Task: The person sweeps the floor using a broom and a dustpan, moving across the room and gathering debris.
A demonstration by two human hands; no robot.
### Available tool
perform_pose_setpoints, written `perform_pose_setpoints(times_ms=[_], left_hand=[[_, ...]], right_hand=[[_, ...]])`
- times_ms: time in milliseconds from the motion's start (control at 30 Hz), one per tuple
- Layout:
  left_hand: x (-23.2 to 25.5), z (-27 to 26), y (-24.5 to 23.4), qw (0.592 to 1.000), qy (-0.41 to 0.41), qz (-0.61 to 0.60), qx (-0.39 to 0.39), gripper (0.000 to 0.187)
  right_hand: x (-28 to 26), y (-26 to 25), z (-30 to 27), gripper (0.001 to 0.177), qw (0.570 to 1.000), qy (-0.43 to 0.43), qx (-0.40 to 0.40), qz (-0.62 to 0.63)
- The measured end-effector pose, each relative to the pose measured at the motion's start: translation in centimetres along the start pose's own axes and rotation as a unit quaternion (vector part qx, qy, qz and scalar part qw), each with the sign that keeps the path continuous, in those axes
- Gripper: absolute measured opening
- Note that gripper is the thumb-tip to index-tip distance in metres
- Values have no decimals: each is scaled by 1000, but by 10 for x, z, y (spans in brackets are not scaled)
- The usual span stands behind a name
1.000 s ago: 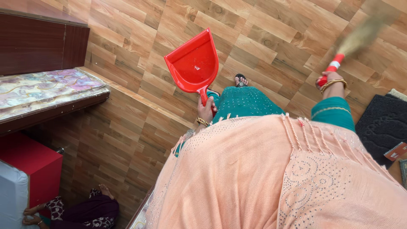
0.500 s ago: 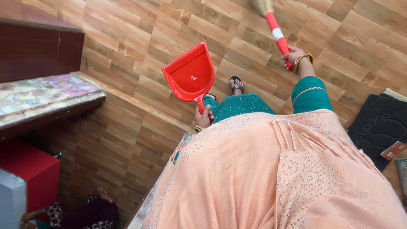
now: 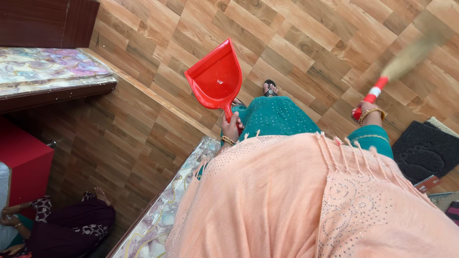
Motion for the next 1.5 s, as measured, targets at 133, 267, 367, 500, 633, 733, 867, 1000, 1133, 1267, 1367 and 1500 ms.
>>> perform_pose_setpoints(times_ms=[133, 267, 367, 500, 633, 733, 867, 1000, 1133, 1267, 1367, 1500], left_hand=[[-2, 4, -6, 1000, 20, 3, -12, 20], [-9, 9, -6, 999, 24, 10, -35, 19], [-20, -4, -17, 998, 27, 9, -51, 18], [-25, -11, -35, 998, 21, 8, -51, 18], [-32, -18, -58, 999, 7, -39, -36, 18], [-37, -20, -65, 998, -1, -39, -40, 17], [-35, -31, -69, 998, -5, -35, -59, 17], [-36, -36, -79, 997, -23, -63, -48, 18], [-44, -38, -91, 997, -43, -54, -45, 18], [-49, -36, -93, 996, -41, -56, -58, 18], [-47, -39, -97, 995, -24, -69, -66, 19], [-37, -37, -93, 997, -14, -57, -47, 32]], right_hand=[[24, 25, -12, 30, 994, 62, -55, 76], [58, 121, -78, 56, 974, -31, -95, -203], [64, 186, -114, 48, 888, -132, -126, -422], [49, 185, -126, 46, 836, -196, -115, -499], [54, 165, -130, 56, 950, -122, -246, -151], [84, 141, -128, 52, 953, -98, -271, -91], [169, 90, -115, 35, 963, 4, -254, -91], [209, 69, -124, 30, 980, 87, -175, 22], [178, 112, -143, 21, 975, 49, -215, -20], [175, 200, -162, 24, 933, 50, -333, -125], [166, 272, -172, 28, 902, 38, -409, -137], [145, 296, -187, 23, 902, 21, -408, -139]])
Point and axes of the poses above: each hand's wrist, its own z-axis towards the middle knuckle, its own y-axis out of the palm, x = y × z, the point moved 9 cm from there along z, towards the middle knuckle, and after that the axes turned 12 degrees about -z, right-handed, at the moved point
